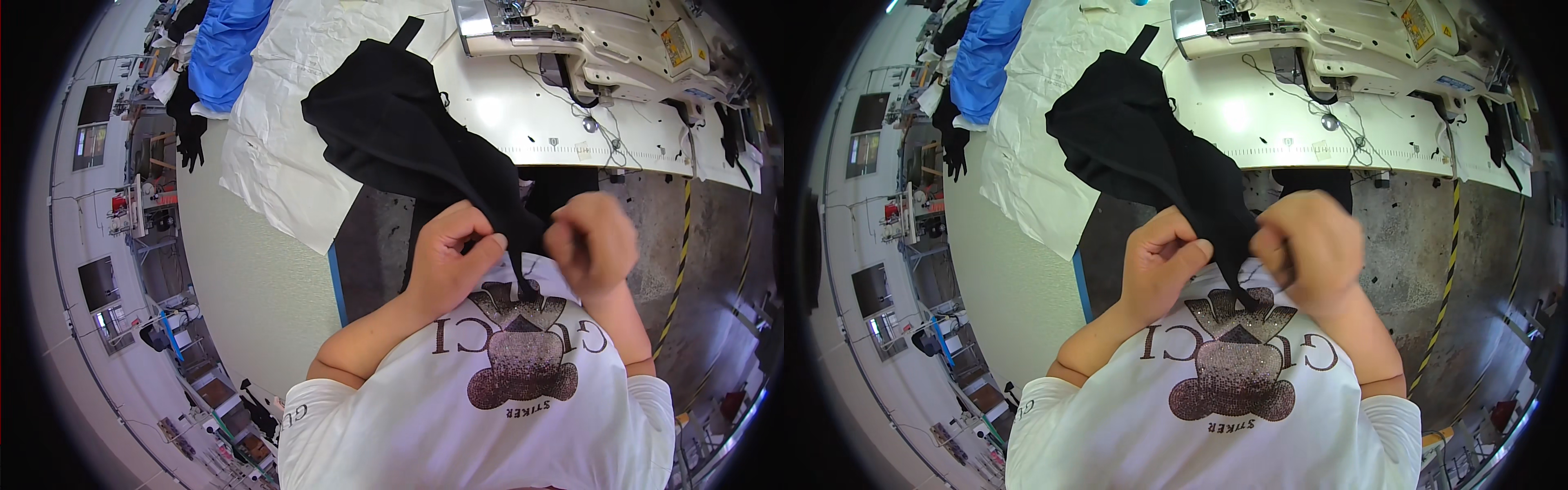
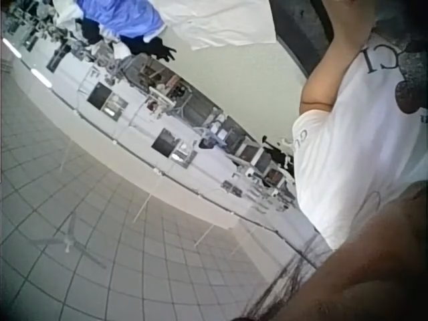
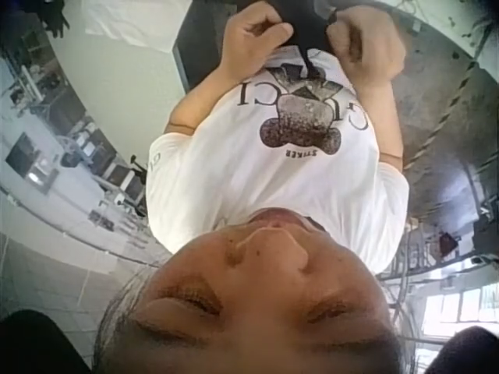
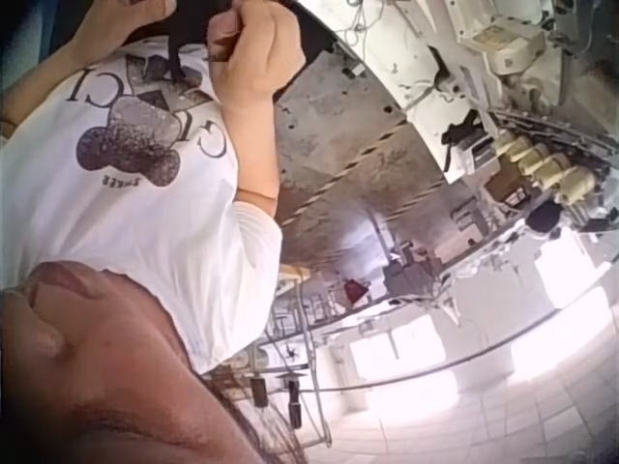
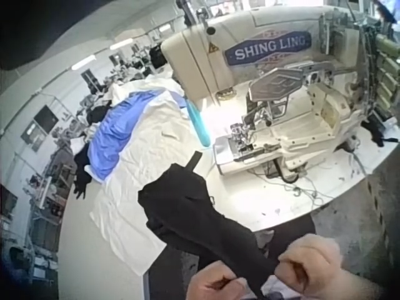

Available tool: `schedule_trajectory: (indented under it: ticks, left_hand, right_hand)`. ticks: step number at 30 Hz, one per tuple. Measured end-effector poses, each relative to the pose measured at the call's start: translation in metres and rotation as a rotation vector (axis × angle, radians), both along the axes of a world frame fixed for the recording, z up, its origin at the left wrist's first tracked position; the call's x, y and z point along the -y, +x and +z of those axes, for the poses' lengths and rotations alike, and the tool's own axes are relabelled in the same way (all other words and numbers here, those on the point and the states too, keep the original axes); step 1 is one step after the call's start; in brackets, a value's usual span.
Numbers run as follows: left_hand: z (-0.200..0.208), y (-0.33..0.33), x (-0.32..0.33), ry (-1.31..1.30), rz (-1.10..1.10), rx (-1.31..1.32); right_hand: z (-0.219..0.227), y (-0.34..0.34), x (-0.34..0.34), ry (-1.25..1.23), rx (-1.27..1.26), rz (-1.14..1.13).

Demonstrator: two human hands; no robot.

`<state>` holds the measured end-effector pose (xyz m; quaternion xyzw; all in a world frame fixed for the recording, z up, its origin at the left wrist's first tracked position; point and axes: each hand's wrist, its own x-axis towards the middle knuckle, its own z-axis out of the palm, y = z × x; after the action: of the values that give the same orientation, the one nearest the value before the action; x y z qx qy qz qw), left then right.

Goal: Trim loose threads from a black garment piece using a pair of hand snips.

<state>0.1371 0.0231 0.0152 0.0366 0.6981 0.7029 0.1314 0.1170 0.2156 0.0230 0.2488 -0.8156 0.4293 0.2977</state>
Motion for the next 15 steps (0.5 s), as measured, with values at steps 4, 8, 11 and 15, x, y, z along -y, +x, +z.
schedule_trajectory:
  ticks: [4,8,11,15]
  left_hand:
    - [-0.005,0.000,0.001,0.099,0.012,0.025]
    - [-0.007,0.001,0.000,0.141,0.023,0.047]
    - [-0.007,0.000,0.001,0.119,0.015,0.027]
    - [-0.005,0.002,0.006,0.080,-0.001,0.051]
  right_hand:
    - [0.001,-0.001,-0.014,-0.273,0.204,-0.221]
    - [0.010,0.002,-0.005,-0.207,0.490,0.028]
    - [0.017,0.009,0.005,-0.164,0.640,0.195]
    - [0.010,0.013,0.013,-0.162,0.741,0.199]
